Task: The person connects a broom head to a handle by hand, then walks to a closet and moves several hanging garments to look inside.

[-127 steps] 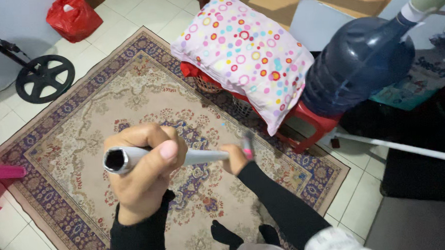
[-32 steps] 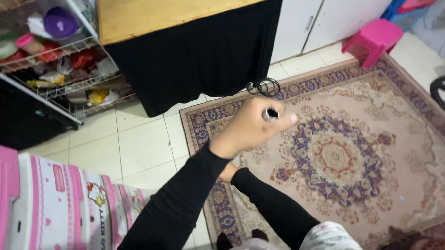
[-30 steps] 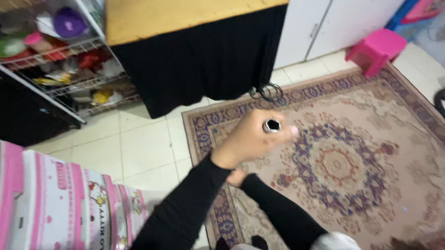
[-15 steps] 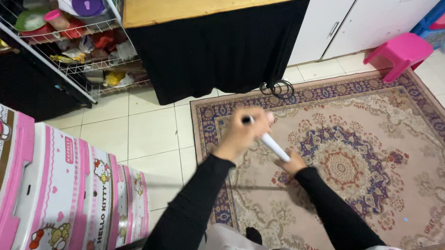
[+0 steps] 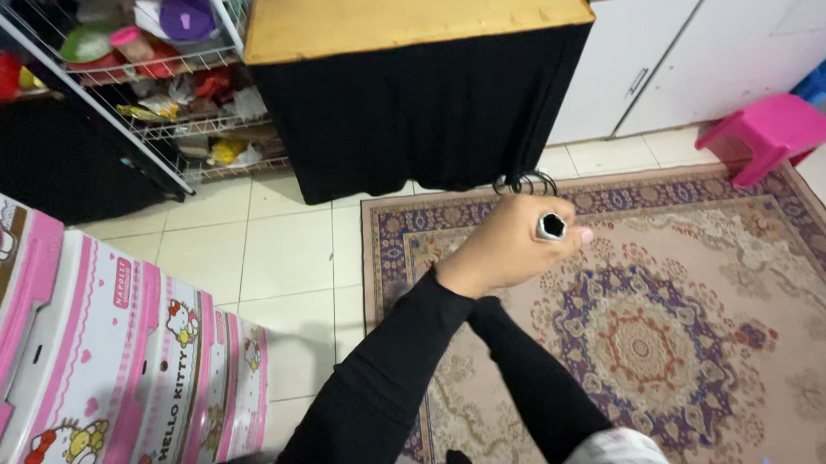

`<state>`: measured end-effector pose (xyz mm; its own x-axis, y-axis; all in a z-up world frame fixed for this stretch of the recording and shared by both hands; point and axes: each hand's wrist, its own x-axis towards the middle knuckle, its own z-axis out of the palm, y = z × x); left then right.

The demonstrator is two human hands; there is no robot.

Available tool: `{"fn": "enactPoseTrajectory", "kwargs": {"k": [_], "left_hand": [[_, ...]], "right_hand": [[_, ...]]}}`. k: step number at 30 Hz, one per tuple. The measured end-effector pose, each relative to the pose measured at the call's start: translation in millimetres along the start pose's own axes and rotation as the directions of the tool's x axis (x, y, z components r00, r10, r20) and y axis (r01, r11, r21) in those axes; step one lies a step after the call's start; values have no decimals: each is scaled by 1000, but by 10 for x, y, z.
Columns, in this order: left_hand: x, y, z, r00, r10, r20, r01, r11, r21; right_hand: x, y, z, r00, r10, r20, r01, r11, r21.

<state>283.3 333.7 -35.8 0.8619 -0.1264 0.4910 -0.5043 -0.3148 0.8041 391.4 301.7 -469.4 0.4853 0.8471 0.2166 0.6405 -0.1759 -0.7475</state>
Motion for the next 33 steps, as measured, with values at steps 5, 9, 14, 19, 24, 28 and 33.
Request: {"fn": "enactPoseTrajectory", "kwargs": {"k": [5,9,14,19,24,28,33], "left_hand": [[41,-420,-13,999,-52,-8,50,993,-110],[-164,-854,368,978,-203,45,207,928,-311],[-206,-1247,122,922,-330,-201,236,893,-384],[11,-766,-746,867,-292,-403,18,827,-562],[295,-59,-1257,925,-46,-378,-92,936,-339],[473,-56,-1278,904,351,-243,-341,936,84],[514,-587,-1440,983,91,-161,-68,988,141]], "right_hand": [[-575,388,-892,987,157,-34,-154,984,90],[-1224,466,-1496,810,576,-105,-585,787,-197],[-1175,417,-1565,751,628,-201,-656,745,-121],[-264,-174,-1220,867,420,-269,-459,883,-100],[888,-768,-832,954,287,-92,-262,940,219],[1601,-558,-301,979,-111,-171,148,964,221],[2012,-33,-70,995,-88,-41,95,976,195]]}}
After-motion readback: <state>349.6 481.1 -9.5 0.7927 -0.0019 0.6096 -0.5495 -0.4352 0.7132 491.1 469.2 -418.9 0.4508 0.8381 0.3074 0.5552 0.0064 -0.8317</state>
